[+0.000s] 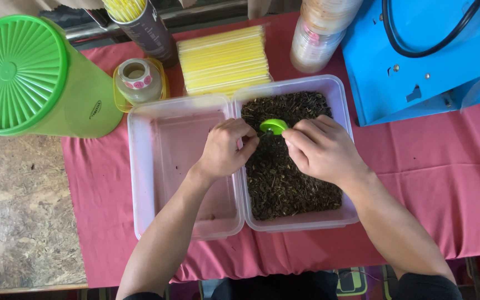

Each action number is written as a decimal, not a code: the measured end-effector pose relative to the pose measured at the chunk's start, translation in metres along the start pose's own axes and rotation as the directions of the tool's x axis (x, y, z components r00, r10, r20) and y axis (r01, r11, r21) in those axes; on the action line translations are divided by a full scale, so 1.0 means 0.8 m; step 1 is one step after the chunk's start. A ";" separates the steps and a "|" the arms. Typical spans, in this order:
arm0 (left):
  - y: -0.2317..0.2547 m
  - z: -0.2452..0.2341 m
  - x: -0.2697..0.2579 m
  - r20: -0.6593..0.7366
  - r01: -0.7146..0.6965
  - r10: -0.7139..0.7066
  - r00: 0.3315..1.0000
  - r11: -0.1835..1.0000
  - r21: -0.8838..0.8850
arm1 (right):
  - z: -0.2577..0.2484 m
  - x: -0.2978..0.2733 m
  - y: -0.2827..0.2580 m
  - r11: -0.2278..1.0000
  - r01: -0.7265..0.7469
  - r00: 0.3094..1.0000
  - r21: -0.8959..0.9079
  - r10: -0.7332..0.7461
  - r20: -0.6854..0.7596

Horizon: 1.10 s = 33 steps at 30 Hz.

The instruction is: Sorting through dried tea leaves to remove stems and debris using a small scoop and hands

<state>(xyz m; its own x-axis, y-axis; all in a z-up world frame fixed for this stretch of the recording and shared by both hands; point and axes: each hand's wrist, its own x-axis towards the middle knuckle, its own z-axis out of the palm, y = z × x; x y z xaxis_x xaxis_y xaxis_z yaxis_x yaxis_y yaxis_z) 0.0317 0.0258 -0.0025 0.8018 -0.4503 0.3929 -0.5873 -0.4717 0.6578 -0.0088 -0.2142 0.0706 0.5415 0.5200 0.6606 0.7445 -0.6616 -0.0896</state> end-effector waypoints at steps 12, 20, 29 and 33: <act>-0.002 -0.001 -0.003 0.033 0.035 -0.032 0.999 0.994 -0.106 | 0.010 -0.039 0.031 0.936 -0.254 0.966 -0.244 0.232 -0.116; 0.004 -0.010 0.008 0.024 0.016 -0.014 1.000 0.995 -0.096 | 0.022 -0.032 0.034 0.895 -0.357 0.934 -0.269 0.344 -0.095; 0.014 -0.002 0.003 -0.054 -0.034 0.039 0.998 0.995 0.094 | 0.028 -0.025 0.021 0.829 -0.515 0.853 0.217 0.521 0.032; 0.011 0.003 0.002 -0.063 -0.035 0.043 0.997 0.992 0.119 | 0.024 -0.019 0.020 0.745 -0.558 0.815 0.364 0.575 0.073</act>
<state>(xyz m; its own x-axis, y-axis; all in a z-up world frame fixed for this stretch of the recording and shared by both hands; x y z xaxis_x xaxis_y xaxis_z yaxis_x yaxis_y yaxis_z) 0.0278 0.0191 0.0022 0.7811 -0.4214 0.4607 -0.6242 -0.5421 0.5625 0.0025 -0.2228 0.0449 0.8979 0.0834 0.4322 0.3948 -0.5867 -0.7071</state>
